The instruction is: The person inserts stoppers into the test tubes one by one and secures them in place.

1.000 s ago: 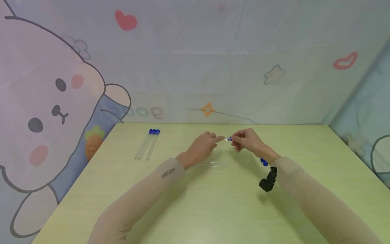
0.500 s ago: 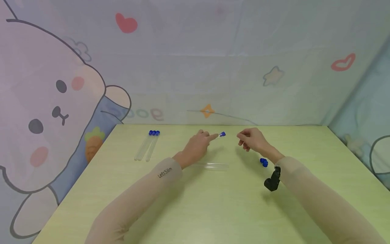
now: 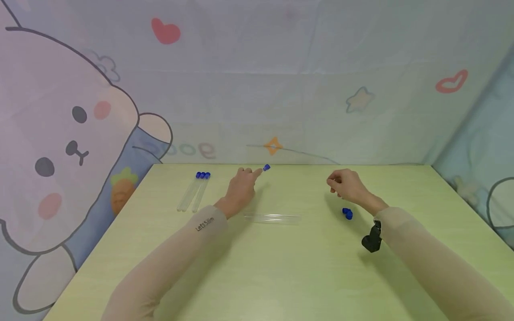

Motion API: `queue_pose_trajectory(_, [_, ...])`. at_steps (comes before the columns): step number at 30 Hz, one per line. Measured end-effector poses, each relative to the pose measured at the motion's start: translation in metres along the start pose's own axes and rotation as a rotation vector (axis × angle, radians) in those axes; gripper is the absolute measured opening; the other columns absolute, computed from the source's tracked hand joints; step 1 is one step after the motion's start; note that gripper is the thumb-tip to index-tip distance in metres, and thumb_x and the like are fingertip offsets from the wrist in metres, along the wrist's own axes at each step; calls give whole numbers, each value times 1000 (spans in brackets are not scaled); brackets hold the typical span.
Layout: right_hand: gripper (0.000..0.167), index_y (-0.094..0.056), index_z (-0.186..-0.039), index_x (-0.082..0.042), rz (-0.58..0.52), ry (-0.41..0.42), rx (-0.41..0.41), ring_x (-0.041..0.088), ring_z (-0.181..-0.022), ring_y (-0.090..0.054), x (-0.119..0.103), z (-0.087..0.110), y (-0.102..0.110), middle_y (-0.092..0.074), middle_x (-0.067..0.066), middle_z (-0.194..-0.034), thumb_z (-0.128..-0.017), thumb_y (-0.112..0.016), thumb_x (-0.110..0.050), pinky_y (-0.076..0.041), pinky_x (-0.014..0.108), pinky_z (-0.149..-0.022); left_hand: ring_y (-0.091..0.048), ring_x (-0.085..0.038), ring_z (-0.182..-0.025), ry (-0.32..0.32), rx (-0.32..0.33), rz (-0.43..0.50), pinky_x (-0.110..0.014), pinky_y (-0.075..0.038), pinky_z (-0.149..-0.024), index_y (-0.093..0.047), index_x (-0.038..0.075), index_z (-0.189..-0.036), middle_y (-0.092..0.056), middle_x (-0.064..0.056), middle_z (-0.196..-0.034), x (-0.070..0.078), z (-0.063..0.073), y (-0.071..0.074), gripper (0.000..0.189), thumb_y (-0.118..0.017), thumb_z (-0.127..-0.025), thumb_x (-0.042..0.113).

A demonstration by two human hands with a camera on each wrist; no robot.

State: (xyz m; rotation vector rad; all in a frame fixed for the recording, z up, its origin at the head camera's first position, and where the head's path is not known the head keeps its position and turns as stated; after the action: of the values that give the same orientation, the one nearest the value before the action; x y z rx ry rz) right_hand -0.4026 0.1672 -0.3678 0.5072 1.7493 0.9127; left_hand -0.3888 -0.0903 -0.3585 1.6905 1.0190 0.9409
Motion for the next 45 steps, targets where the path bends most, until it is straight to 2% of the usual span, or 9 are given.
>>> queue_pose_trajectory(8, [23,-64,-105,11,68,-5,-60,20,-53,-58,9,2,7,-67,21,-74,-96,-53,-7,-47,26,-51,-57,-36,-108,126,13,-15,-43,-56,-78,-49,8,-139,-62,-20,-120,-33,0,4,57,-59,-85,-8])
queue_pose_trajectory(16, [18,-68,-96,4,101,-84,-254,14,-47,-51,24,10,1,-64,12,-62,-92,-61,-13,-45,27,-47,-53,-41,-118,211,5,6,-51,-53,-87,-48,2,-138,-58,-24,-127,-68,6,3,52,-49,-87,-10])
queue_pose_trajectory(20, [20,-68,-92,0,107,-122,-370,11,-45,-45,27,18,-4,-59,6,-56,-91,-66,-19,-42,25,-46,-53,-43,-117,250,-2,2,-54,-51,-91,-50,-1,-135,-58,-26,-125,-83,11,1,49,-47,-87,-9])
queue_pose_trajectory(24, [24,-66,-88,-2,124,-176,-454,10,-45,-39,32,26,-7,-52,1,-54,-89,-69,-27,-37,23,-46,-54,-43,-114,282,-14,-20,-55,-51,-90,-53,-3,-130,-60,-27,-120,-96,14,-1,39,-44,-92,-5])
queue_pose_trajectory(30, [26,-60,-83,-6,167,-226,-457,10,-45,-38,42,29,-10,-55,3,-58,-87,-70,-29,-33,22,-45,-56,-45,-109,331,-40,-48,-55,-53,-84,-56,-6,-119,-60,-30,-114,-108,19,-2,29,-40,-95,-4])
queue_pose_trajectory(35, [22,-61,-83,-6,185,-218,-447,11,-47,-42,42,29,-10,-61,6,-62,-88,-70,-26,-36,22,-44,-58,-44,-105,380,-52,-60,-55,-53,-82,-59,-6,-113,-61,-30,-111,-118,23,-1,26,-41,-94,-3])
queue_pose_trajectory(45, [17,-67,-84,-4,173,-174,-425,12,-47,-45,40,29,-10,-62,7,-60,-88,-69,-20,-37,22,-44,-55,-47,-111,407,-65,-72,-57,-51,-86,-58,-5,-118,-60,-30,-116,-131,26,-6,30,-41,-94,-3])
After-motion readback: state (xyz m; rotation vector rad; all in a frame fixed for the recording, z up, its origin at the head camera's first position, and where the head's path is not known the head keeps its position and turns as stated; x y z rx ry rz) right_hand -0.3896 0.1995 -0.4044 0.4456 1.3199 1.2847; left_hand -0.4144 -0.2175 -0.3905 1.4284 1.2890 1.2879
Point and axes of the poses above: each hand's wrist, its own z-axis away from the middle knuckle, its own y-axis out of the back of the hand, x = y × z, the point moved 9 cm from there along -z, towards the middle knuckle
